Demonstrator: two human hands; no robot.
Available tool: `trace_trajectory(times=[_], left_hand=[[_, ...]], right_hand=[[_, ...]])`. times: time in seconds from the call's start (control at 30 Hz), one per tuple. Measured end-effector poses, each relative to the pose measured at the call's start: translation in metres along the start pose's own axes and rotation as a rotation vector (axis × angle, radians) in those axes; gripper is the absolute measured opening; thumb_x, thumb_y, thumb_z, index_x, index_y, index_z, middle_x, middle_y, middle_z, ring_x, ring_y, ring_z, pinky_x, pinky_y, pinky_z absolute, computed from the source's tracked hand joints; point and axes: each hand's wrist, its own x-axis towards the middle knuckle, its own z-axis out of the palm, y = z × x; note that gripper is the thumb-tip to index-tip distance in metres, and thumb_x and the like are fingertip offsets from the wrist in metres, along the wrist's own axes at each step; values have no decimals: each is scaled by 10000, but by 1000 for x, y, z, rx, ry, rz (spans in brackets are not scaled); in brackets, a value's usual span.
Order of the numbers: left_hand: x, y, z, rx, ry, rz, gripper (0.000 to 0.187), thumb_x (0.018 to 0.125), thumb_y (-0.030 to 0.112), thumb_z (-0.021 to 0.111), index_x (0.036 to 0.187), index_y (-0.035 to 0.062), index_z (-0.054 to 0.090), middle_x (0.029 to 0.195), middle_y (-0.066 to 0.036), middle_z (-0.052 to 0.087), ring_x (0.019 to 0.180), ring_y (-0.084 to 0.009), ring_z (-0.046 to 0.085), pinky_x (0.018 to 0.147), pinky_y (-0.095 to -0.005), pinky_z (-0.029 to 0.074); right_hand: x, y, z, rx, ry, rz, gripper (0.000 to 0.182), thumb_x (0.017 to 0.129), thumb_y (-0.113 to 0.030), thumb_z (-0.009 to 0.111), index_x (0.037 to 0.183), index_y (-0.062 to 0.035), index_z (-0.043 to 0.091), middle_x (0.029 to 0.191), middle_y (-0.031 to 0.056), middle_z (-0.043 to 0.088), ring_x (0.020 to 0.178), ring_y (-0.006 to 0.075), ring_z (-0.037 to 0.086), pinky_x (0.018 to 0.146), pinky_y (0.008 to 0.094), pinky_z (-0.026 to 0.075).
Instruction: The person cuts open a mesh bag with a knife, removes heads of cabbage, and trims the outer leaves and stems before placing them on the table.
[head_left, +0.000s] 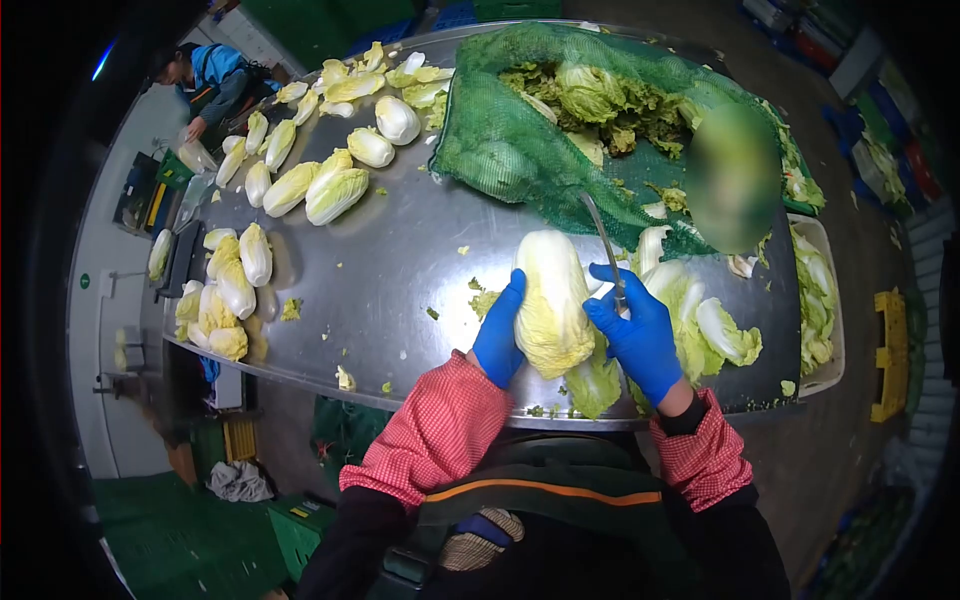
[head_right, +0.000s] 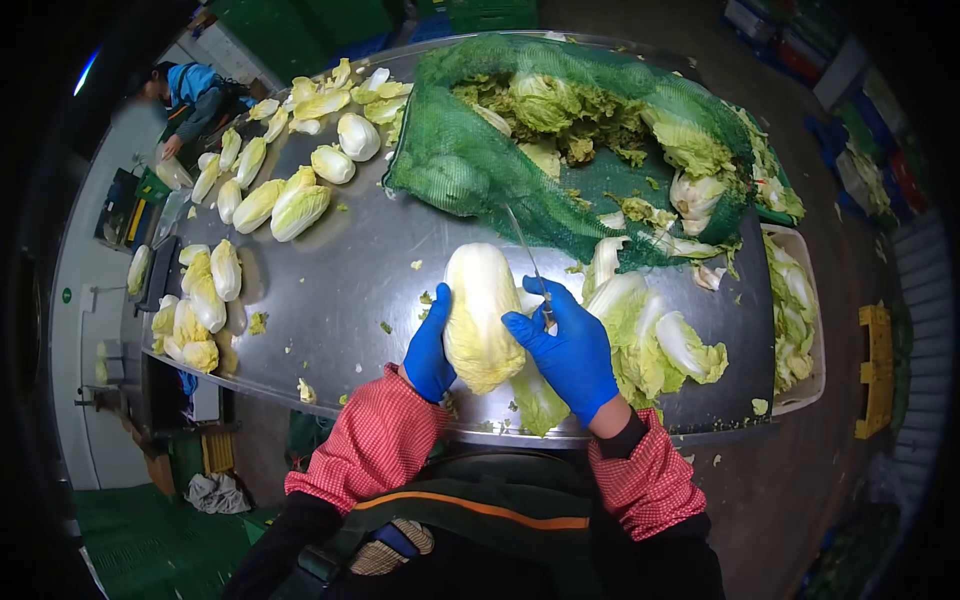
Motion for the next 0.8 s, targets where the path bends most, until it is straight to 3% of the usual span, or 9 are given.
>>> trace_trajectory(times=[0.13, 0.2, 0.23, 0.27, 0.33, 0.37, 0.57, 0.67, 0.8], left_hand=[[-22, 31, 33, 574, 40, 155, 694, 949, 586, 390, 1414, 72, 390, 1266, -103, 554, 1066, -207, 579, 916, -357, 467], [-9, 27, -9, 475, -149, 222, 728, 934, 625, 382, 1415, 79, 393, 1175, -88, 594, 1021, -187, 588, 901, -339, 467], [-2, 21, -13, 415, -99, 182, 665, 945, 550, 403, 1417, 81, 388, 1187, -91, 587, 1035, -199, 588, 914, -343, 462], [3, 16, -15, 354, -48, 142, 607, 957, 475, 424, 1419, 83, 383, 1199, -93, 581, 1048, -212, 588, 927, -347, 457], [1, 2, -7, -154, -92, -184, 629, 968, 500, 422, 1417, 62, 368, 1235, -106, 569, 1109, -251, 574, 973, -375, 450], [2, 0, -13, -227, -107, -197, 629, 966, 483, 454, 1406, 43, 365, 1269, -128, 549, 1144, -268, 558, 998, -383, 443], [9, -13, -16, 283, -18, 184, 618, 931, 343, 587, 1384, -4, 349, 1272, -156, 521, 1150, -235, 538, 981, -349, 444], [10, -16, -12, 479, 15, 313, 644, 911, 316, 622, 1387, -7, 333, 1274, -148, 511, 1151, -229, 525, 992, -343, 428], [16, -27, -18, 655, 37, 430, 645, 901, 326, 634, 1377, -7, 351, 1256, -145, 518, 1147, -230, 522, 1005, -346, 413]], right_hand=[[8, 6, 1, -255, 71, -235, 474, 876, -308, 676, 1241, -39, 536, 822, 33, 586, 650, 90, 578, 455, 215, 462], [12, 7, -7, 226, -56, 117, 488, 878, -314, 672, 1250, -36, 522, 849, 32, 578, 639, 94, 572, 454, 210, 467], [13, 7, -9, 469, -122, 294, 495, 879, -317, 671, 1255, -35, 515, 862, 32, 573, 634, 95, 570, 453, 208, 470], [12, 11, -5, 444, -140, 291, 493, 882, -321, 666, 1256, -38, 516, 872, 31, 569, 633, 95, 568, 453, 206, 472], [12, 16, 8, 393, -178, 275, 489, 887, -331, 658, 1258, -45, 518, 891, 28, 560, 631, 95, 566, 452, 201, 478], [9, 15, 11, 304, -136, 293, 493, 884, -331, 662, 1262, -49, 521, 842, 27, 567, 637, 82, 567, 449, 207, 465], [6, 12, 4, -171, -130, 78, 558, 819, -352, 706, 1267, -72, 526, 749, 101, 624, 641, 183, 630, 536, 321, 501], [4, 13, 2, -94, -128, 63, 540, 806, -302, 678, 1276, -85, 524, 774, 127, 643, 667, 242, 648, 618, 358, 514], [0, 13, 0, -94, -93, 202, 539, 781, -201, 616, 1303, -110, 515, 766, 132, 637, 677, 252, 651, 652, 361, 512]])
